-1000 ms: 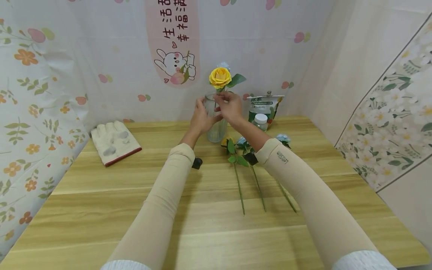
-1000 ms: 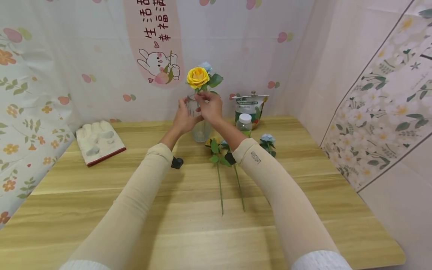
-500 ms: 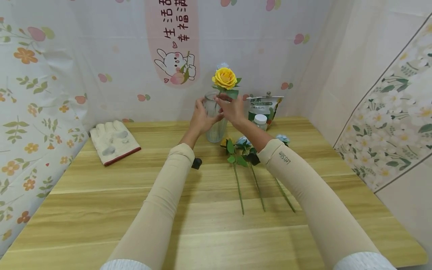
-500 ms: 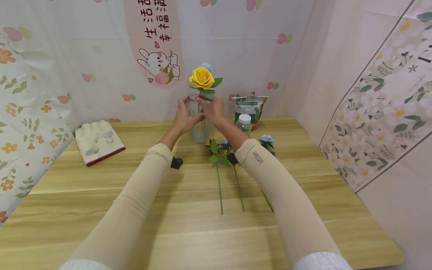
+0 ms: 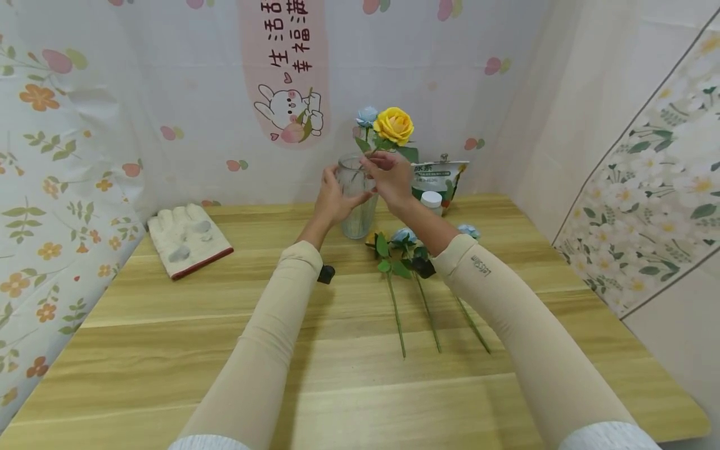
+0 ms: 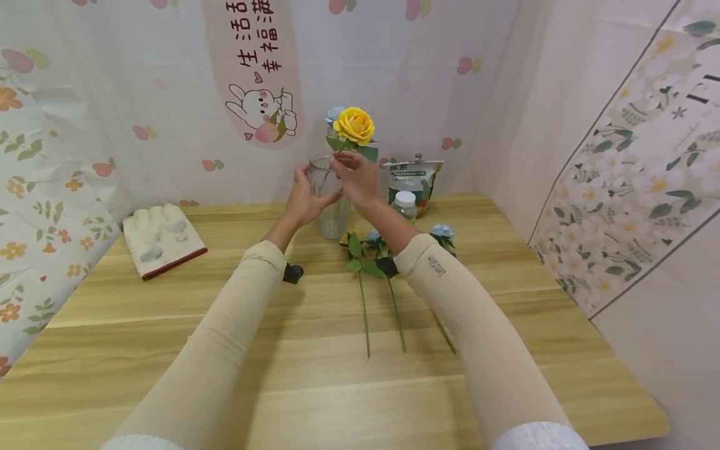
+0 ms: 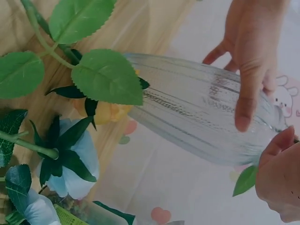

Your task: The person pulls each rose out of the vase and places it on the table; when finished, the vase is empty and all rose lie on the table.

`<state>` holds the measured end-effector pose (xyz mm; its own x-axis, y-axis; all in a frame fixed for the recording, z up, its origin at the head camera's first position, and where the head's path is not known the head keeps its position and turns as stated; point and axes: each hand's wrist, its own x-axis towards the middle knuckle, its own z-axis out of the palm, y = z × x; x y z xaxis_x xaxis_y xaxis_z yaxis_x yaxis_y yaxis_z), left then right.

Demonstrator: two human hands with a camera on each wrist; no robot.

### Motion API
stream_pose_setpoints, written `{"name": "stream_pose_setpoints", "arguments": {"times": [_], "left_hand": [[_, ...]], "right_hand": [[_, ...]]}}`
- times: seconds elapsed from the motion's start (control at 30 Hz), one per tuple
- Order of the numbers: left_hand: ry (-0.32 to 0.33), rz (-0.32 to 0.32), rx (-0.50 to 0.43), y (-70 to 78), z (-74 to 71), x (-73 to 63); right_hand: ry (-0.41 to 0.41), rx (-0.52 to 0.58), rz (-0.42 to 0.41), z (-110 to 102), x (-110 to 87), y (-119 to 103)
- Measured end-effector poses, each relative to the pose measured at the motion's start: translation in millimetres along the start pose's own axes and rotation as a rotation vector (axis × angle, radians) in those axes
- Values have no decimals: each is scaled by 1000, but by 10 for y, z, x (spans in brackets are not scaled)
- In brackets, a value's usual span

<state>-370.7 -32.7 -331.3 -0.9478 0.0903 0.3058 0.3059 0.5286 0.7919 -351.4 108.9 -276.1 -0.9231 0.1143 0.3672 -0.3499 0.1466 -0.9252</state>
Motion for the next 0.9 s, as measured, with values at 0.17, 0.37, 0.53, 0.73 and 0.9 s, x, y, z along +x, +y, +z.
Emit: {"name": "stream_pose_setpoints", "arguments": {"times": [0.17, 0.37, 0.53, 0.73, 0.9], "left_hand": [[2, 8, -8, -15, 21, 13], [11, 14, -31, -36, 30, 18], [0, 4, -20, -37, 26, 19], [-4, -5, -2, -24, 22, 8], [-2, -2, 19, -31, 26, 3]], "right_hand": [[29, 123, -60, -69, -15, -88], [36, 201, -28, -90, -75, -218], [22, 218, -58, -114, -142, -305], [-43, 250, -155, -185, -266, -412], [-72, 295, -308, -285, -375, -476]]}}
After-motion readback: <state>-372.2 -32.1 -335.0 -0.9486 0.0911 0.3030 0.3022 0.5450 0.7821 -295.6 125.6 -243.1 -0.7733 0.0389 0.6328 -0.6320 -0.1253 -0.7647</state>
